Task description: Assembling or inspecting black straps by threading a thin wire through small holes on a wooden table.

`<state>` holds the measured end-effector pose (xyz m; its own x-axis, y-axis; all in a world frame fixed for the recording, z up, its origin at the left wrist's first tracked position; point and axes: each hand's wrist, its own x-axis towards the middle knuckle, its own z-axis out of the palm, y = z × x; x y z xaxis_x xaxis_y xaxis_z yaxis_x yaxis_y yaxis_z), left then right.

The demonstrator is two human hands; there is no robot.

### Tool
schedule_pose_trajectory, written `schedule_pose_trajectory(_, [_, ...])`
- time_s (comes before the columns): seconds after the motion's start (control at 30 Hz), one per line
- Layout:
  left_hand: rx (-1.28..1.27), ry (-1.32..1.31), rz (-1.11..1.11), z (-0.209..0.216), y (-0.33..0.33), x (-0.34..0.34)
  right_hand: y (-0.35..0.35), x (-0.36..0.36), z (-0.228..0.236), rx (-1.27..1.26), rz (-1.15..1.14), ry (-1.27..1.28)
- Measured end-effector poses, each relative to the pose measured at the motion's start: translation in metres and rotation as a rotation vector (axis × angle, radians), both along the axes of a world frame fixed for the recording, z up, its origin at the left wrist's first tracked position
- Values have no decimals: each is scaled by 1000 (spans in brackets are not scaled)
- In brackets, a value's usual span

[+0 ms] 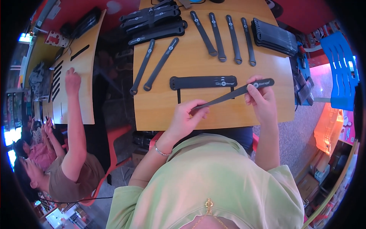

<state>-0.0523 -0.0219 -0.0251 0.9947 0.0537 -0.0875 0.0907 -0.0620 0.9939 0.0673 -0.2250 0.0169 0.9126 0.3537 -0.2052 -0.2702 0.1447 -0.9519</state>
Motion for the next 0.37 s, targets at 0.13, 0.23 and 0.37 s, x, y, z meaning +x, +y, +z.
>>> schedule_pose_trajectory(0.13, [-45, -3, 85, 9, 13, -1, -7, 2, -12, -91, 28, -7])
schedule_pose_trajectory(0.23, [42, -81, 101, 2, 23, -4, -8, 0, -16, -184, 100, -44])
schedule_pose_trajectory(0.37, [-61, 20, 240, -25, 41, -14, -7, 0, -30, -285, 163, -60])
